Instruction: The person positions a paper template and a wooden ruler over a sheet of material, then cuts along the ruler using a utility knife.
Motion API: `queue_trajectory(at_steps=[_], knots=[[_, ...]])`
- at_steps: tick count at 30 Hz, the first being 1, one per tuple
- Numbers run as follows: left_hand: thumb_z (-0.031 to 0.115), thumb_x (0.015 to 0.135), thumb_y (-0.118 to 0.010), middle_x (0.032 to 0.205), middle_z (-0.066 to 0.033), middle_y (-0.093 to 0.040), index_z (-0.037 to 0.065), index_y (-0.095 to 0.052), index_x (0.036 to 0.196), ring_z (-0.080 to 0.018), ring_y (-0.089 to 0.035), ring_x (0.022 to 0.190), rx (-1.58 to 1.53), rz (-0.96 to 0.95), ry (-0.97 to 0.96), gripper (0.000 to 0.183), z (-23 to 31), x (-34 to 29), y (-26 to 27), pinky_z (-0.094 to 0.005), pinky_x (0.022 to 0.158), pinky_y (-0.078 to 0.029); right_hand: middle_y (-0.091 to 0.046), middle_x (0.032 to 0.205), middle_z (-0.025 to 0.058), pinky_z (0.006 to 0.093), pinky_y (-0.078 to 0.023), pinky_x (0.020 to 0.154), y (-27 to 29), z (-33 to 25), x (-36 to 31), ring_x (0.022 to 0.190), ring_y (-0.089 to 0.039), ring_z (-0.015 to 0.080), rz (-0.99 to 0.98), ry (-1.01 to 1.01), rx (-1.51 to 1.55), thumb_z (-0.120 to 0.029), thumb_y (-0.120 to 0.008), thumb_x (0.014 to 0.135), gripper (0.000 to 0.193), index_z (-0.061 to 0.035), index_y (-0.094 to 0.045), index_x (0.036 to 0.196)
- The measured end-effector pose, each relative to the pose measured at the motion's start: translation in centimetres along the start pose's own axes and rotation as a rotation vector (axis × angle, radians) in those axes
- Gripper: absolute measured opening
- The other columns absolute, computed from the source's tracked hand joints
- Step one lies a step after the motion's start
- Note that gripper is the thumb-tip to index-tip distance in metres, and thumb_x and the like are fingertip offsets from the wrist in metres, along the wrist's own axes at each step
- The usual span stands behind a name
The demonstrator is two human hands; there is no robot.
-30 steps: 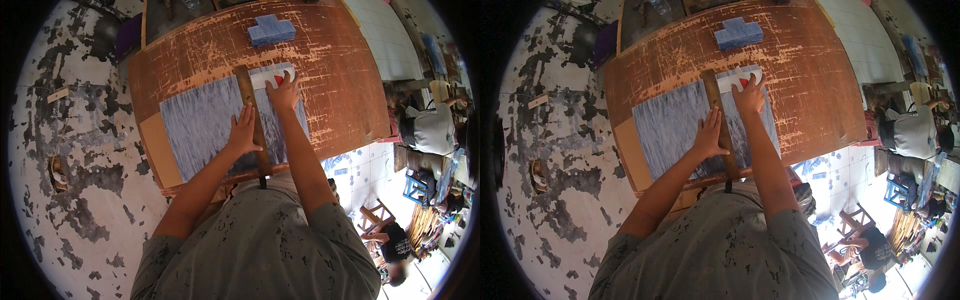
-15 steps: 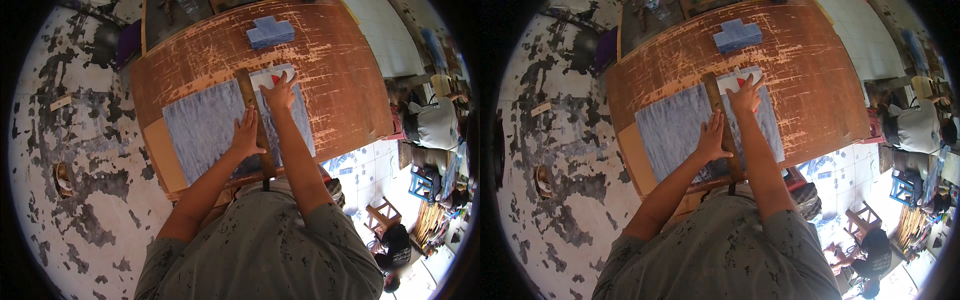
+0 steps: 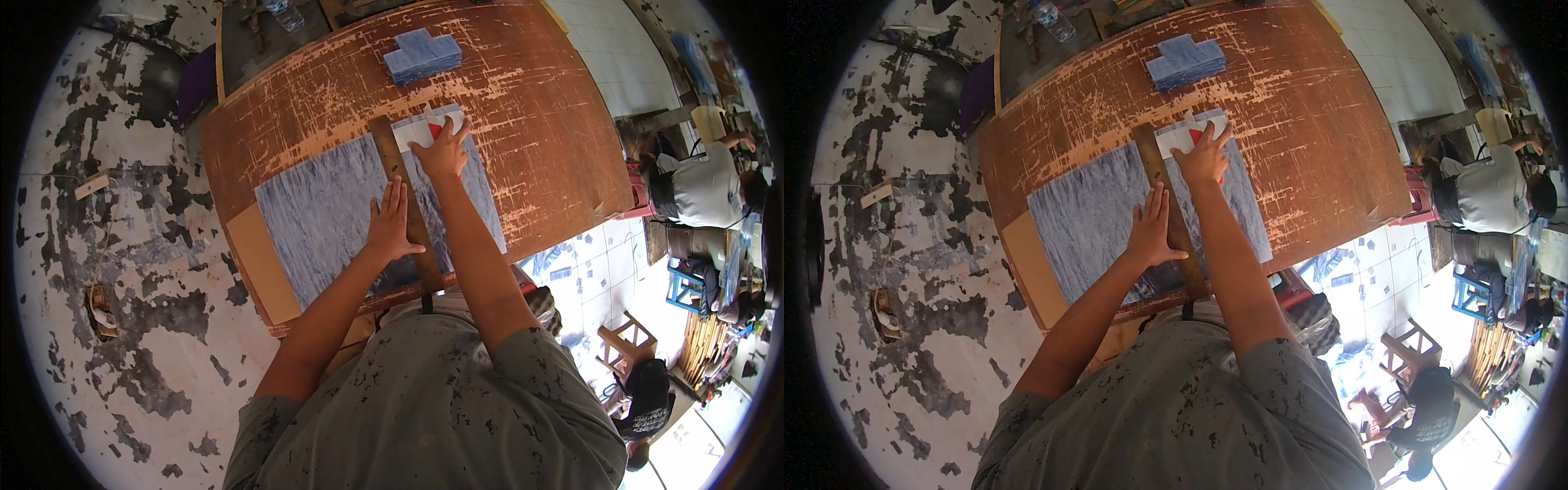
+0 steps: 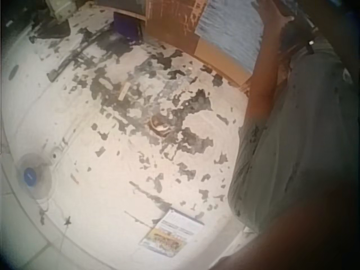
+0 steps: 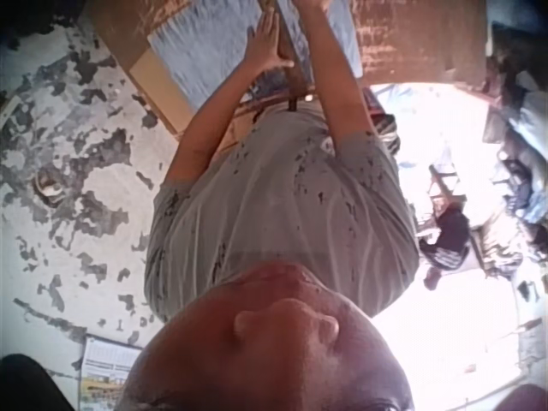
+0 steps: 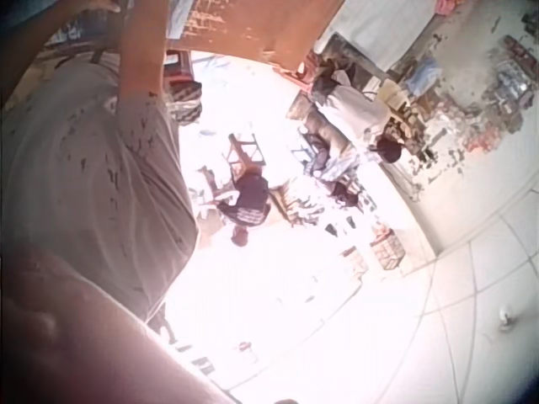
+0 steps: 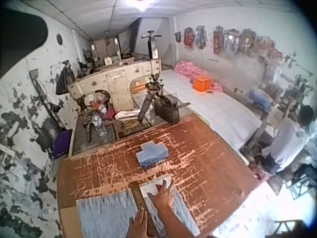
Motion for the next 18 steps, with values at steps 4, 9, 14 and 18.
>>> queue_trajectory(at_steps=[4,9,14,18], knots=[[0.071,0.058,-0.093,0.179,-0.0207,0.006,-0.003,0.000,0.169,-0.0367,-0.005,0.166,-0.010,0.045,-0.025,0.163,0.09,-0.14,0.07,-0.0666,0.127,-0.024,-0.015,0.169,0.0234,0.0489,-0.063,0.084,0.02,0.18,0.06,0.105,-0.075,0.0392,0.026,0.005,0.006,-0.052,-0.094,0.073,0.113,-0.0097,-0.036,0.160],[0.070,0.064,-0.092,0.179,-0.0160,0.009,0.003,0.005,0.170,-0.0359,-0.002,0.166,-0.064,0.026,-0.023,0.159,-0.16,-0.15,-0.16,-0.0688,0.129,-0.019,-0.015,0.169,0.0230,0.0487,-0.064,0.085,-0.06,0.18,0.09,0.107,-0.075,0.0393,0.015,0.009,0.000,-0.053,-0.094,0.074,0.112,-0.0098,-0.036,0.160],[0.071,0.063,-0.092,0.179,-0.0188,0.007,0.000,0.003,0.170,-0.0370,-0.003,0.166,-0.038,0.044,-0.036,0.159,-0.16,-0.20,-0.24,-0.0686,0.128,-0.020,-0.016,0.169,0.0230,0.0474,-0.064,0.085,-0.02,0.11,0.01,0.107,-0.075,0.0382,0.003,0.009,-0.021,-0.053,-0.093,0.075,0.112,-0.0100,-0.036,0.160],[0.074,0.063,-0.090,0.178,-0.0211,0.006,-0.002,0.001,0.169,-0.0380,-0.002,0.166,-0.008,0.046,-0.045,0.159,-0.16,-0.25,-0.29,-0.0686,0.128,-0.022,-0.014,0.170,0.0236,0.0468,-0.064,0.085,0.21,-0.10,-0.06,0.106,-0.075,0.0375,-0.021,0.006,-0.025,-0.053,-0.093,0.076,0.111,-0.0103,-0.035,0.160]])
Point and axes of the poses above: each hand's wrist, its own x-axis towards the middle knuckle, its own y-axis out of the back of the hand, z = x × y, the point moved 8 cm from there along x, towards the middle knuckle
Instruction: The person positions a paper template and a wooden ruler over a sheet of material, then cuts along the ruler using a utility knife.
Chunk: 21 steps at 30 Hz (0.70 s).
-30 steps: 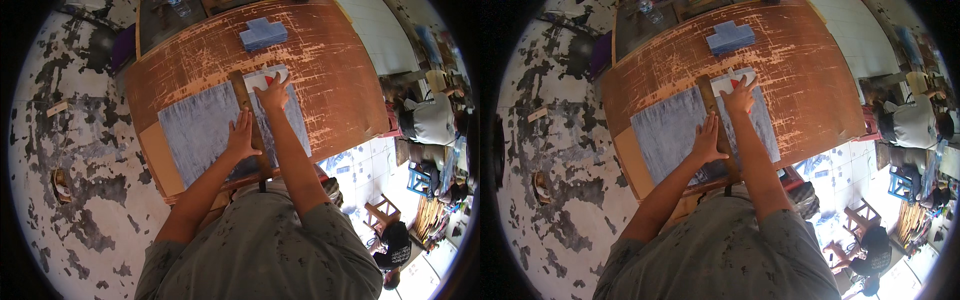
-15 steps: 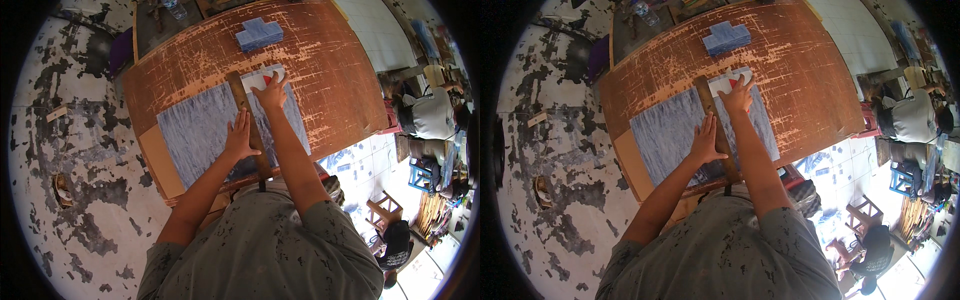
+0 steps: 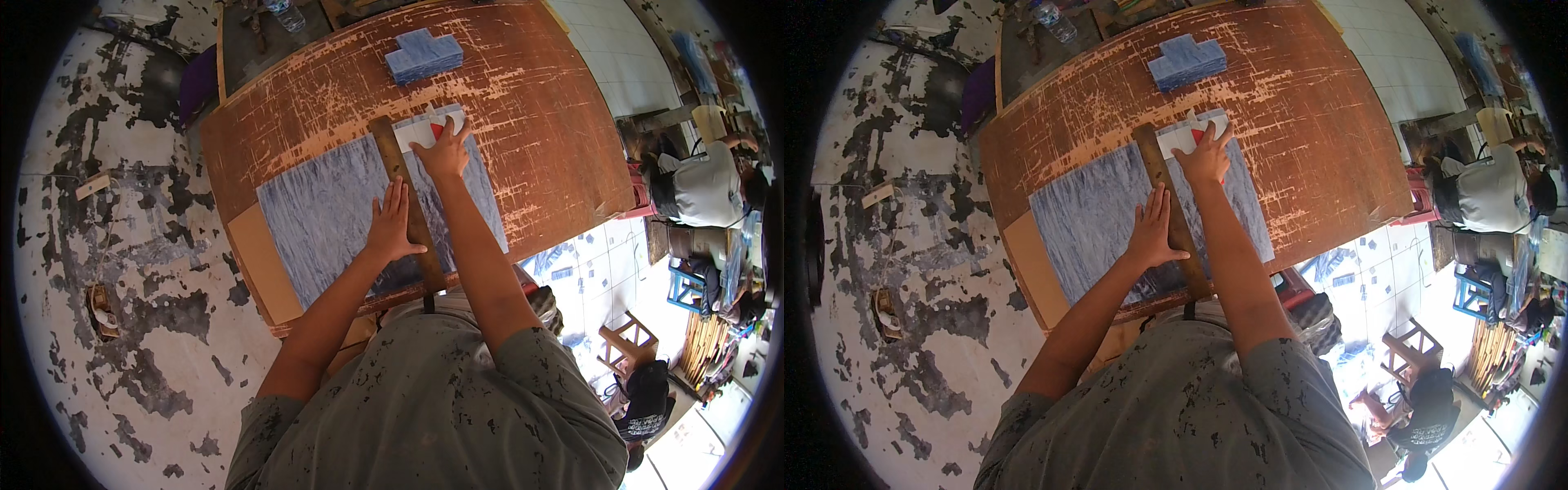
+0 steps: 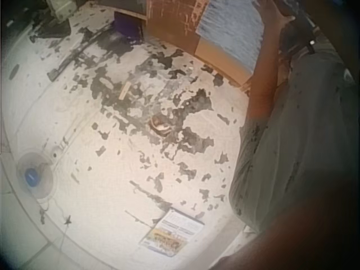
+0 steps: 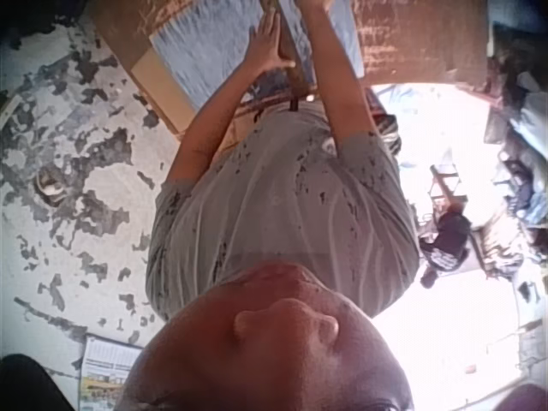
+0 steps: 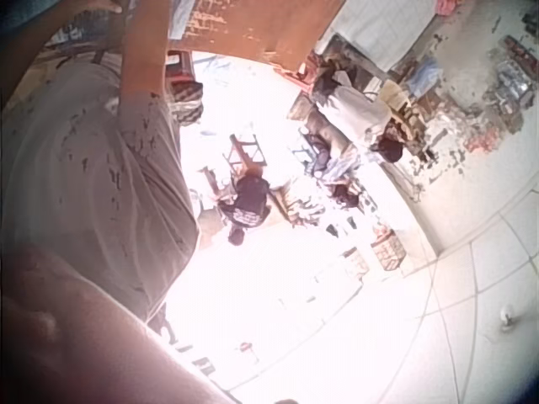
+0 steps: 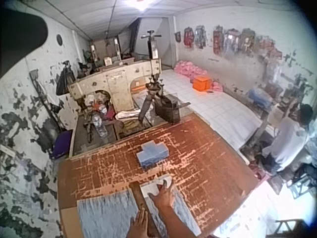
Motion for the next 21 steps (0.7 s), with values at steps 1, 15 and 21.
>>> queue_trajectory(at_steps=[1,15,21], knots=[[0.074,0.063,-0.090,0.178,-0.0211,0.006,-0.002,0.001,0.169,-0.0380,-0.002,0.166,0.000,0.000,0.000,0.159,-0.01,0.01,0.01,-0.0686,0.128,-0.022,-0.013,0.171,0.0239,0.0467,-0.064,0.085,-0.02,-0.01,-0.01,0.106,-0.075,0.0377,-0.014,-0.005,0.001,-0.053,-0.093,0.076,0.111,-0.0102,-0.035,0.160],[0.071,0.061,-0.092,0.178,-0.0223,0.002,-0.003,-0.001,0.169,-0.0389,-0.003,0.166,-0.027,0.032,-0.012,0.160,0.12,0.00,0.29,-0.0706,0.126,-0.022,-0.006,0.175,0.0253,0.0478,-0.063,0.086,-0.26,-0.06,-0.02,0.108,-0.075,0.0388,-0.014,-0.006,-0.016,-0.055,-0.091,0.076,0.115,-0.0082,-0.032,0.163],[0.075,0.063,-0.089,0.178,-0.0231,0.005,-0.003,0.002,0.169,-0.0410,-0.002,0.165,0.003,-0.025,-0.007,0.161,0.06,0.29,0.00,-0.0713,0.126,-0.021,-0.008,0.175,0.0280,0.0466,-0.063,0.084,-0.46,-0.47,-0.07,0.107,-0.076,0.0378,-0.014,0.026,-0.046,-0.056,-0.088,0.078,0.116,-0.0047,-0.030,0.164]])
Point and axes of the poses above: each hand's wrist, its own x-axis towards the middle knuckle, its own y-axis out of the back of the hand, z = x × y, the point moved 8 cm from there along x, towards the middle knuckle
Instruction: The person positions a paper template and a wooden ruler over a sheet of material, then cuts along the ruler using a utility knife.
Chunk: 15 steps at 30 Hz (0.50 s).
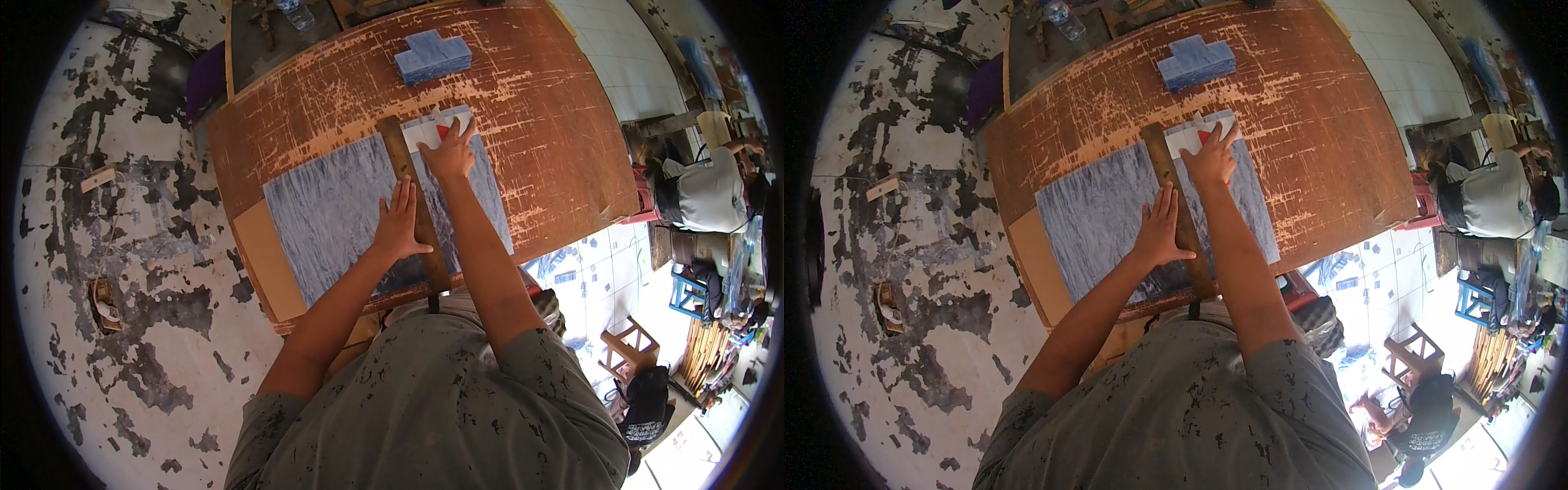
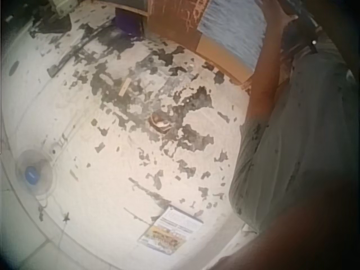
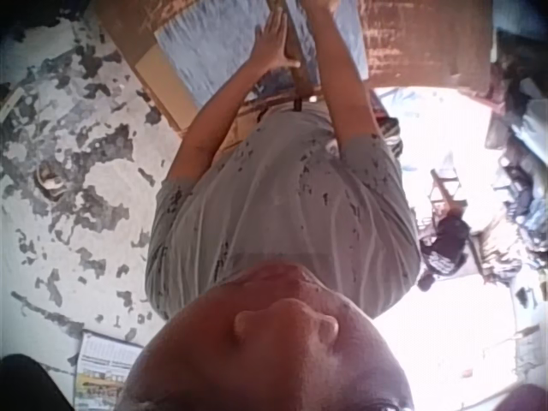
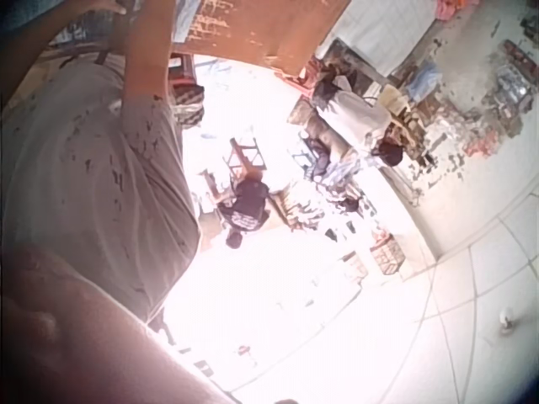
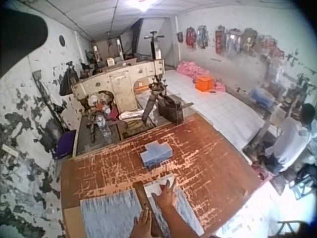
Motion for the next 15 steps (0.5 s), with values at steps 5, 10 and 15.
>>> queue_trajectory(at_steps=[5,10,15], knots=[[0.076,0.063,-0.089,0.178,-0.0227,0.006,-0.003,0.003,0.169,-0.0406,-0.001,0.165,0.010,-0.001,0.002,0.161,0.1,0.0,-0.1,-0.0710,0.127,-0.021,-0.007,0.174,0.0322,0.0454,-0.063,0.080,-0.9,-0.2,0.3,0.100,-0.077,0.0375,-0.037,-0.008,-0.063,-0.061,-0.084,0.080,0.119,0.0009,-0.028,0.165],[0.075,0.063,-0.090,0.178,-0.0220,0.007,-0.002,0.003,0.169,-0.0399,0.000,0.166,0.003,-0.003,0.005,0.161,-0.2,-0.1,-0.5,-0.0716,0.126,-0.020,-0.007,0.172,0.0365,0.0429,-0.064,0.078,-0.8,-0.9,0.2,0.098,-0.078,0.0379,-0.005,-0.032,-0.040,-0.068,-0.079,0.083,0.119,0.0051,-0.031,0.163],[0.072,0.061,-0.092,0.178,-0.0215,0.008,-0.001,0.005,0.169,-0.0397,-0.001,0.166,-0.013,0.022,-0.006,0.163,0.1,0.0,-0.1,-0.0719,0.126,-0.020,-0.006,0.172,0.0352,0.0466,-0.062,0.079,-0.6,-1.1,0.7,0.102,-0.077,0.0401,-0.028,-0.072,-0.047,-0.076,-0.074,0.083,0.122,0.0060,-0.031,0.162]])
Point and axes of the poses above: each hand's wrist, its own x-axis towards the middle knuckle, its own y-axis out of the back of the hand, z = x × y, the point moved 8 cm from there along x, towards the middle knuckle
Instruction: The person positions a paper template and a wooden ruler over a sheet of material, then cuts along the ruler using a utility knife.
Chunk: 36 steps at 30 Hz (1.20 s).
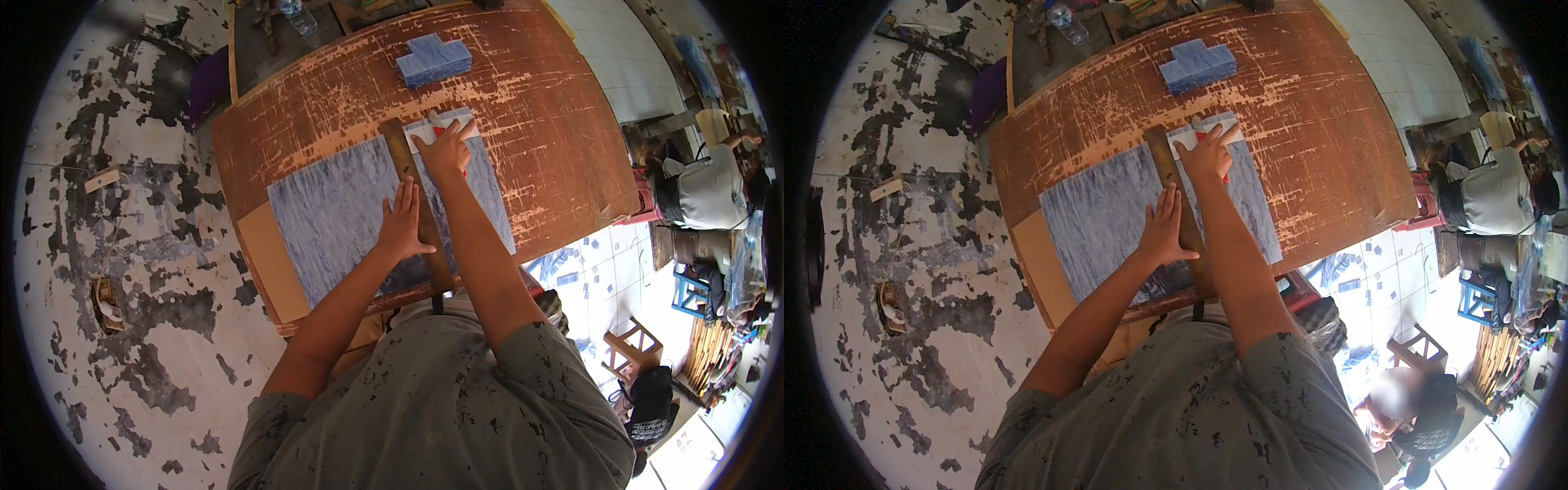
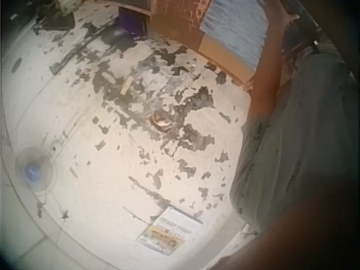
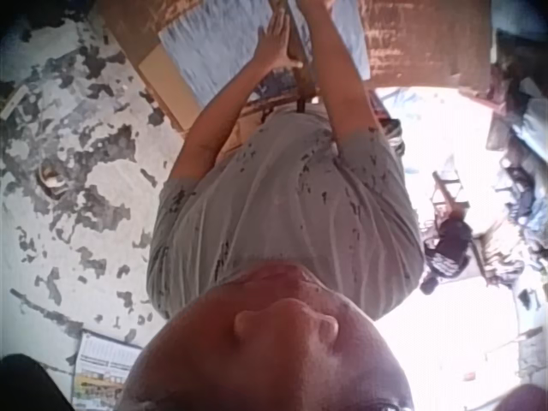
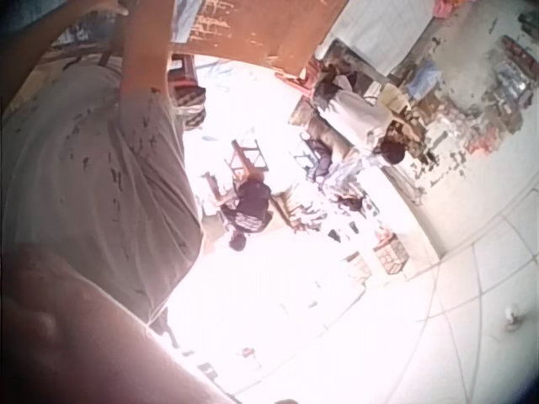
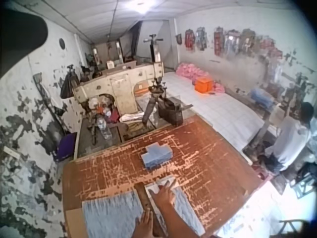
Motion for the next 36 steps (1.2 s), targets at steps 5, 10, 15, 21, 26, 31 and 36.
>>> queue_trajectory(at_steps=[5,10,15,21,26,31,36], knots=[[0.072,0.061,-0.092,0.178,-0.0216,0.008,-0.002,0.004,0.169,-0.0397,-0.002,0.166,-0.003,-0.005,0.007,0.163,0.00,-0.13,0.15,-0.0717,0.125,-0.022,-0.007,0.171,0.0382,0.0434,-0.064,0.075,-0.33,-0.49,0.11,0.100,-0.078,0.0386,0.016,0.009,-0.075,-0.076,-0.076,0.082,0.124,0.0076,-0.031,0.161],[0.072,0.061,-0.092,0.178,-0.0217,0.008,-0.003,0.003,0.169,-0.0397,-0.002,0.166,0.012,-0.014,0.010,0.162,0.00,-0.06,0.10,-0.0716,0.125,-0.022,-0.006,0.170,0.0401,0.0412,-0.065,0.077,-0.20,-0.62,0.00,0.101,-0.078,0.0389,0.031,-0.010,-0.085,-0.073,-0.078,0.081,0.124,0.0065,-0.029,0.162],[0.073,0.061,-0.092,0.178,-0.0215,0.007,-0.003,0.003,0.169,-0.0410,-0.003,0.165,0.002,0.004,-0.004,0.163,-0.21,-0.04,-0.21,-0.0714,0.125,-0.022,-0.006,0.170,0.0407,0.0423,-0.064,0.080,-0.06,-0.48,-0.30,0.101,-0.078,0.0389,-0.009,-0.033,-0.042,-0.073,-0.079,0.081,0.125,0.0044,-0.026,0.165],[0.073,0.062,-0.091,0.178,-0.0226,0.005,-0.003,0.000,0.169,-0.0433,-0.005,0.165,0.009,0.007,-0.008,0.160,-0.20,0.07,-0.20,-0.0724,0.124,-0.024,-0.002,0.170,0.0412,0.0433,-0.063,0.084,0.15,-0.48,-0.52,0.102,-0.078,0.0399,-0.014,-0.051,-0.013,-0.072,-0.079,0.081,0.126,0.0029,-0.024,0.166],[0.073,0.063,-0.091,0.178,-0.0227,0.007,-0.003,0.000,0.169,-0.0436,-0.005,0.165,0.028,-0.011,-0.013,0.160,0.05,0.26,-0.07,-0.0730,0.124,-0.024,0.000,0.169,0.0433,0.0421,-0.064,0.085,0.29,-0.49,-0.25,0.105,-0.077,0.0417,-0.003,-0.044,0.001,-0.070,-0.082,0.080,0.127,0.0030,-0.023,0.166],[0.072,0.063,-0.092,0.178,-0.0218,0.009,-0.003,0.002,0.170,-0.0432,-0.004,0.165,0.029,-0.032,-0.009,0.160,0.09,0.34,-0.30,-0.0726,0.124,-0.024,0.000,0.167,0.0466,0.0420,-0.064,0.087,0.05,-0.36,0.01,0.107,-0.076,0.0436,-0.058,-0.067,-0.002,-0.070,-0.084,0.079,0.129,0.0038,-0.022,0.165],[0.070,0.060,-0.094,0.179,-0.0210,0.005,-0.005,-0.001,0.169,-0.0397,-0.003,0.166,0.037,0.005,-0.003,0.161,-0.16,0.18,-0.05,-0.0701,0.125,-0.023,0.002,0.167,0.0469,0.0419,-0.064,0.087,0.01,-0.71,0.25,0.107,-0.076,0.0445,-0.076,-0.090,-0.018,-0.069,-0.085,0.078,0.130,0.0040,-0.022,0.165]])
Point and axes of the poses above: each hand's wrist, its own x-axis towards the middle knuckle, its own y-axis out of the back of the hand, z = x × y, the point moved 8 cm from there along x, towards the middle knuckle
